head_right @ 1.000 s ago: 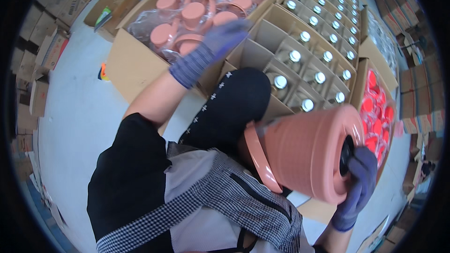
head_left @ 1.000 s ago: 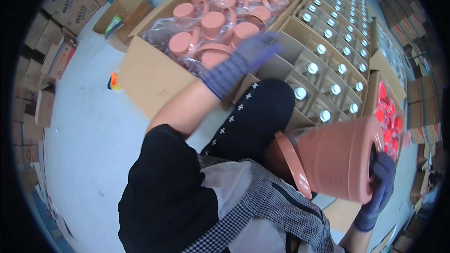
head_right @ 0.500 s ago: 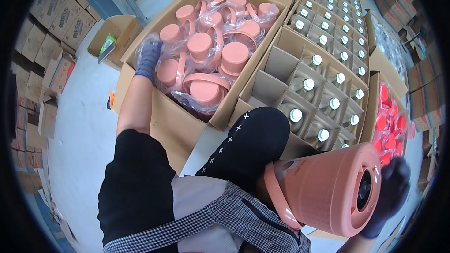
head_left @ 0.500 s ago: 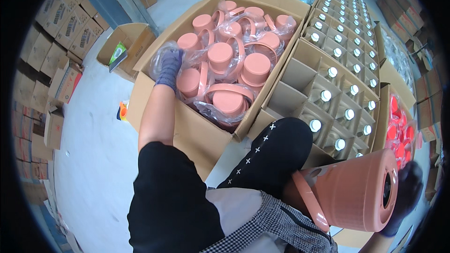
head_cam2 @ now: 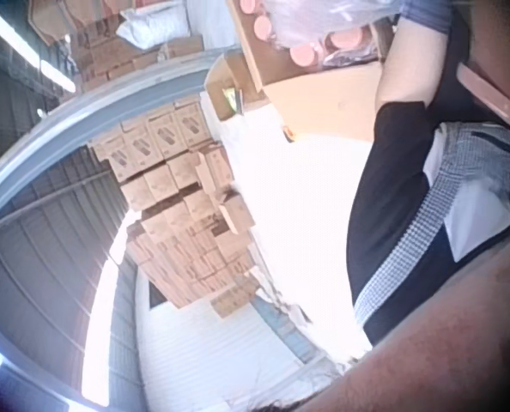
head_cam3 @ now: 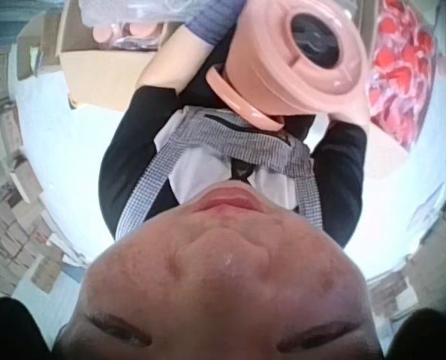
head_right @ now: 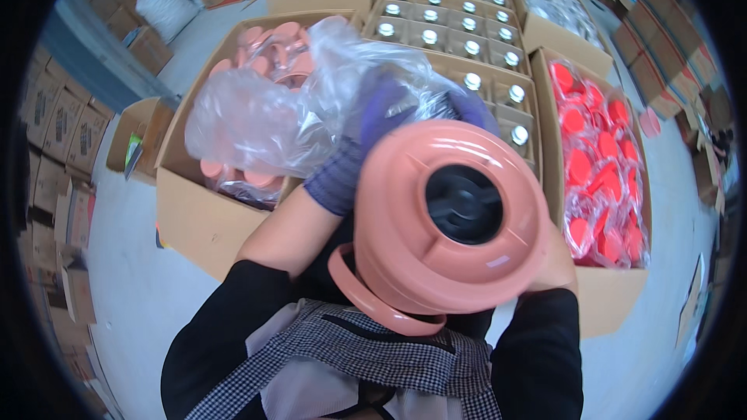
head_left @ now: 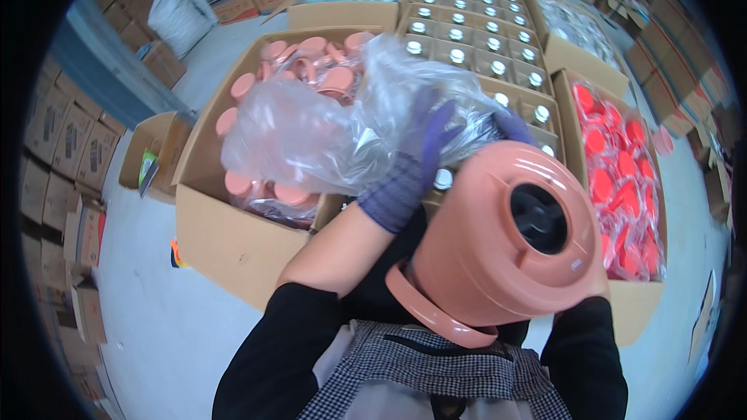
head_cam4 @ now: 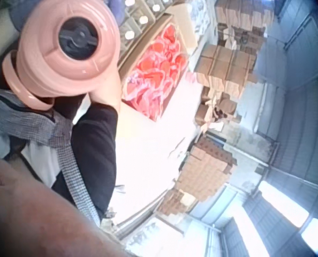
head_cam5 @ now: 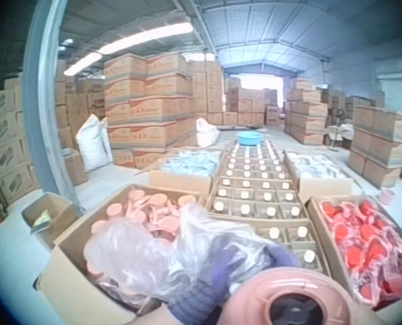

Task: The person assembles pink and red watering cans by inserting a metal sphere into the can body, attaching the lid, and placing each completed unit into a plastic bag. The person then places the bagged units into cardboard boxes.

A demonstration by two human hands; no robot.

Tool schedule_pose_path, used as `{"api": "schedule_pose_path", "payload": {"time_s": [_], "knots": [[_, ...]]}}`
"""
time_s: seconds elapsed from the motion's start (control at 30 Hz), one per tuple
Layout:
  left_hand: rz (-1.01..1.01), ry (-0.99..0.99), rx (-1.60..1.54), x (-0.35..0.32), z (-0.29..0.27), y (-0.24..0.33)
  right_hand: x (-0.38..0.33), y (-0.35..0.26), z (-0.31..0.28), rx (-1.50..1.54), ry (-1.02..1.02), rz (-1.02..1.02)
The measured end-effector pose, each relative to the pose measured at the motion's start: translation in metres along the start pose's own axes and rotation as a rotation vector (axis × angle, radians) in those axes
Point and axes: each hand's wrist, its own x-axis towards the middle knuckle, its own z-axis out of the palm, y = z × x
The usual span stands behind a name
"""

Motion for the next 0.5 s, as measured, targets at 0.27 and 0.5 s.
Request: {"api": "schedule_pose_path", "payload": {"time_s": [0.27, 0.5], "knots": [[-0.622, -0.069, -0.764, -0.024, -0.075, 0.072, -0.107, -0.057, -0.049, 0.081, 0.279, -0.193], [-0.657, -0.121, -1.083, -0.076, -0.137, 0.137, -0.201, -0.114, -0.029, -0.878, -0.578, -0.524]]}}
